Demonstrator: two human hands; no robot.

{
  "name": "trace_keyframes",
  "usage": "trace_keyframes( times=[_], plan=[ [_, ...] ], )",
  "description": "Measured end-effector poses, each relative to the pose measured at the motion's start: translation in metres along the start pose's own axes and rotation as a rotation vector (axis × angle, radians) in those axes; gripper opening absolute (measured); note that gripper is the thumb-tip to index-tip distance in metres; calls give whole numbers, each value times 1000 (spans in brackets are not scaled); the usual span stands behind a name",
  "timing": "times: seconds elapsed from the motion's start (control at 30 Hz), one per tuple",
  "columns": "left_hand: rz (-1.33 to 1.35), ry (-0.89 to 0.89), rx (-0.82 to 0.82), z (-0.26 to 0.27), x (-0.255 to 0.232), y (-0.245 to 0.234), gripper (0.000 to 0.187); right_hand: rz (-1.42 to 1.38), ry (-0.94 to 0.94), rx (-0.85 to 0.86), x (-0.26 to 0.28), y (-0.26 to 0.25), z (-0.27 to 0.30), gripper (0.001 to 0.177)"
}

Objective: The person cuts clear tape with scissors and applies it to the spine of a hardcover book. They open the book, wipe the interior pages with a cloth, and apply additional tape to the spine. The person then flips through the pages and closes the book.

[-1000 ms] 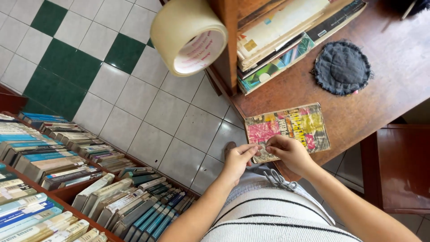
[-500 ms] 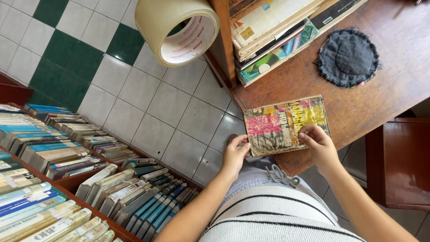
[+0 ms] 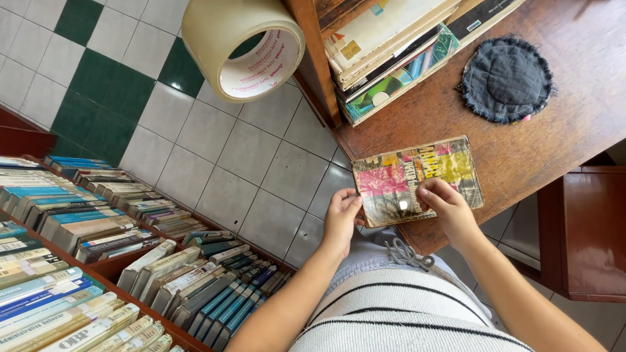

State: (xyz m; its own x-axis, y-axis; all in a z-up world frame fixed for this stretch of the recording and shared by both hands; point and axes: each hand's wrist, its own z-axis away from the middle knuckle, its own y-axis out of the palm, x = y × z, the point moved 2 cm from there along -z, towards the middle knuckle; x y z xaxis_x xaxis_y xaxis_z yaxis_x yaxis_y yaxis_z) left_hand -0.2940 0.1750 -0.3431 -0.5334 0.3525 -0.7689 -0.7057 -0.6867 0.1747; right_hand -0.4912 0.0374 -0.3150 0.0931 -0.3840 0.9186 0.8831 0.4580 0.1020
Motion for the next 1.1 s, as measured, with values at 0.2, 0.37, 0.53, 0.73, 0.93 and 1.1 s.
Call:
trace_keyframes(
  times=[0.2, 0.37, 0.53, 0.73, 0.93, 1.1],
  plan=[
    [-2, -67, -25, -13, 0, 0, 43, 142, 99, 85, 16, 39, -11, 9],
    [16, -104, -16, -22, 0, -3, 35, 270, 133, 105, 27, 66, -20, 7],
    [64, -127, 66, -18, -17, -3, 44, 396, 219, 77, 29, 78, -30, 5],
    [-66, -54, 46, -25, -4, -8, 28, 609, 225, 105, 23, 84, -33, 9],
    [-362, 200, 23, -39, 12, -11, 27, 771, 205, 77, 36, 89, -26, 18],
    [-392, 211, 26, -30, -11, -8, 25, 838, 179, 48, 49, 97, -23, 34]
  ],
)
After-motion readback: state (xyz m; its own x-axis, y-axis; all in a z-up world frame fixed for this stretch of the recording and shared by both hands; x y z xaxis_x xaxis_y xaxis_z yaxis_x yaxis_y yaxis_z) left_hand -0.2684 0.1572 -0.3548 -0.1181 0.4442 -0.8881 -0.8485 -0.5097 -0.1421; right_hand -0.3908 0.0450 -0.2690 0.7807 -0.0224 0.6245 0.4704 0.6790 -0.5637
